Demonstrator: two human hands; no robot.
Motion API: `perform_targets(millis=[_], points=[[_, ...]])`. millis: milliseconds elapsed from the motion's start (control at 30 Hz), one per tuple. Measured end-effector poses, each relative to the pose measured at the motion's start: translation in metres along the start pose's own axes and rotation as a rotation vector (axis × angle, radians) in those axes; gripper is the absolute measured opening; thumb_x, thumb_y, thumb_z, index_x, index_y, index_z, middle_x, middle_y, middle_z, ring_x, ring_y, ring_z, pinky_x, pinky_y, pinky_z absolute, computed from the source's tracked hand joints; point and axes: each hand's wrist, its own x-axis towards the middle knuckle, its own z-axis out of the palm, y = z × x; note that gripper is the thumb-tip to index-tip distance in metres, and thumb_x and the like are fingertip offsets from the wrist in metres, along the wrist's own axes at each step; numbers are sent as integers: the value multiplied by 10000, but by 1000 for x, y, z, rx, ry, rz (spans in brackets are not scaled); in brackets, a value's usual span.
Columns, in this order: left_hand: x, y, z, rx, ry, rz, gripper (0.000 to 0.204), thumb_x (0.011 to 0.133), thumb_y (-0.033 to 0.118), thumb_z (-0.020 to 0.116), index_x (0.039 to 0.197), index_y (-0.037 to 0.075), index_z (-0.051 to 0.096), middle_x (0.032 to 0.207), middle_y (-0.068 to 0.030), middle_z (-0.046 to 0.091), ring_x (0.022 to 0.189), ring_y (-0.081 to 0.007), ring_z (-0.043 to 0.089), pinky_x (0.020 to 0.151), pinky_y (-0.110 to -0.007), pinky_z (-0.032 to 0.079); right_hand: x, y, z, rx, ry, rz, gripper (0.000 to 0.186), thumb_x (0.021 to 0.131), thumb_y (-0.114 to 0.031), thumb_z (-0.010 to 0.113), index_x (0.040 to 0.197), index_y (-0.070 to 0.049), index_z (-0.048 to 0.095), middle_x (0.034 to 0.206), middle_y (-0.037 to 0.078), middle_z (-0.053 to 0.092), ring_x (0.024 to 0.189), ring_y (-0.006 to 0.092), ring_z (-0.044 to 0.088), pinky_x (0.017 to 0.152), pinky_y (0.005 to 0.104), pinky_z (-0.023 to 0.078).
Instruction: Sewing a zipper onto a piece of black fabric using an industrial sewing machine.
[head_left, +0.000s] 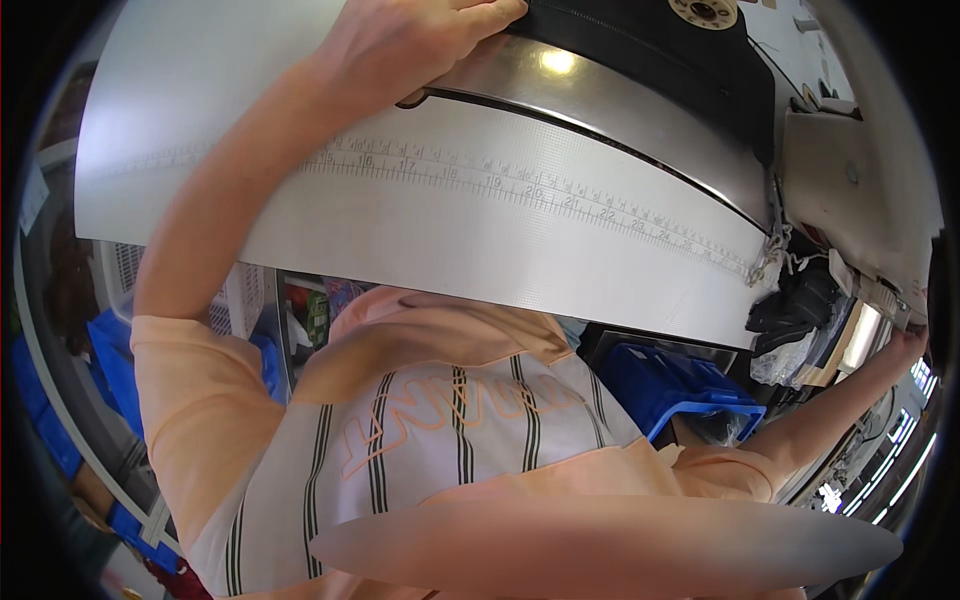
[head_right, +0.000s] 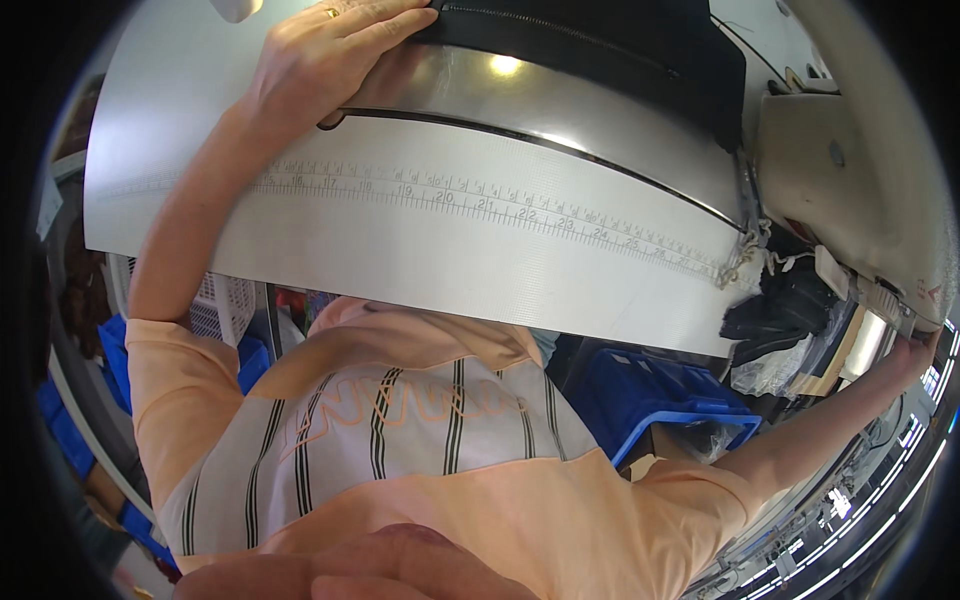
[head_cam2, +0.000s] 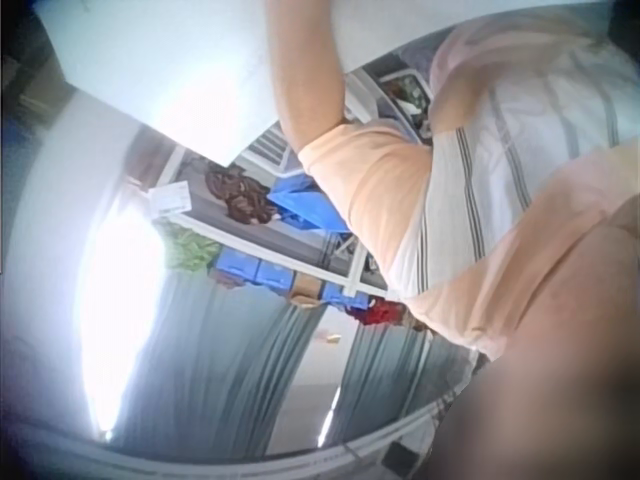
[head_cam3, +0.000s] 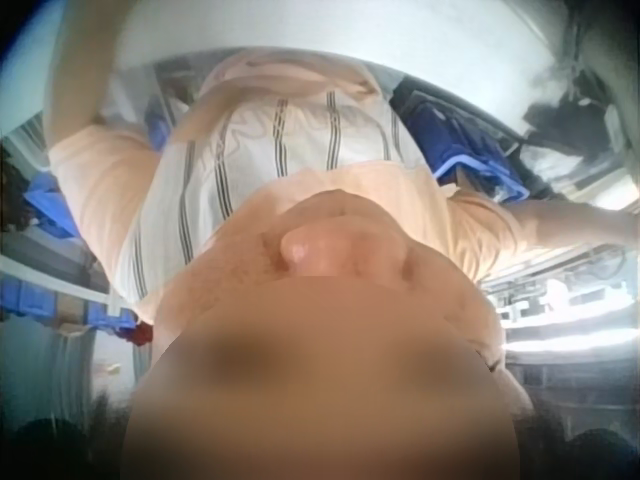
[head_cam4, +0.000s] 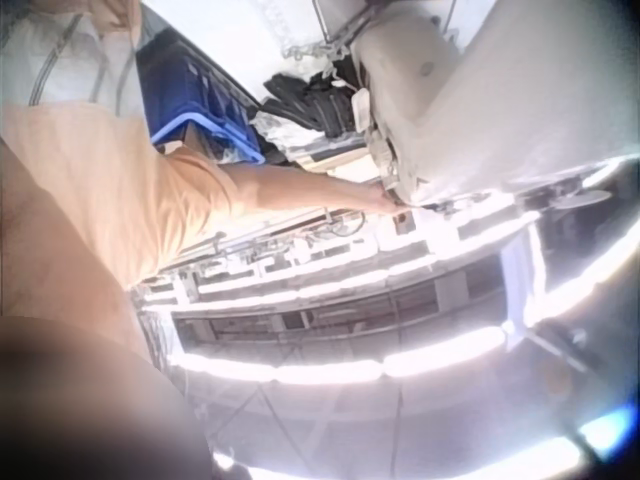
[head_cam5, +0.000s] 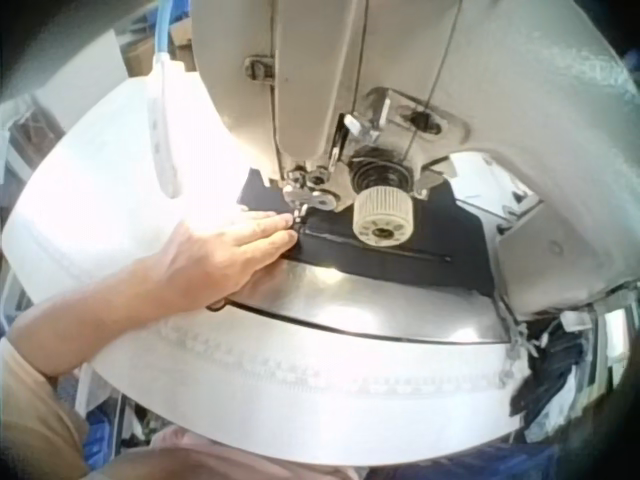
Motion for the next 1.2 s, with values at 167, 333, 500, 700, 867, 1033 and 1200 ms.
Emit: perform_targets(millis=[167,333,500,700,867,1033,1200], points=[[-1,0,0,3,-11,-11,224,819,88,699,1014,-21,682,1044,-158,700,922,-271,695,771,-346,575,3,-9,3,-46,41,110,390,955,-152,428,1252,46,586,1277,201,594,1223,331,548,1043,522,446],[-1,1,1,8,-16,-17,224,822,85,698,1020,-19,685,1046,-158,701,928,-274,695,776,-349,577,-8,6,0,160,-13,102,454,1018,-258,414,1390,0,451,1427,193,458,1304,366,455,1088,575,378],[-1,1,0,29,16,-10,219,823,85,699,1019,-14,695,1041,-157,703,930,-271,696,789,-350,578,-37,60,8,571,-126,-42,492,1014,-289,425,1409,4,418,1465,208,405,1358,398,375,1129,613,293],[0,2,1,34,26,-52,281,783,64,726,1062,46,703,1087,-80,702,937,-242,686,831,-338,551,-149,4,50,80,439,-300,341,949,-211,575,1107,90,602,1157,234,621,1081,305,606,843,447,526],[-3,4,3,96,11,-53,310,775,102,744,1080,72,700,1092,-72,680,983,-236,660,822,-339,534,-362,-53,182,-51,-642,-907,203,925,-114,590,1050,20,675,1114,162,670,981,241,639,849,354,509],[-8,3,5,81,35,-56,309,780,108,740,1085,77,697,1096,-64,682,978,-238,662,811,-345,535,-434,-25,310,-184,-996,-1064,330,822,-87,670,1151,-100,683,1157,95,653,1004,291,586,876,379,459],[-10,2,8,50,41,-67,303,784,103,733,1084,74,696,1098,-70,693,977,-237,677,823,-330,551,-432,-19,327,-347,-953,-1195,372,852,-1,576,1168,-163,688,1183,23,649,1072,228,590,823,300,542]])
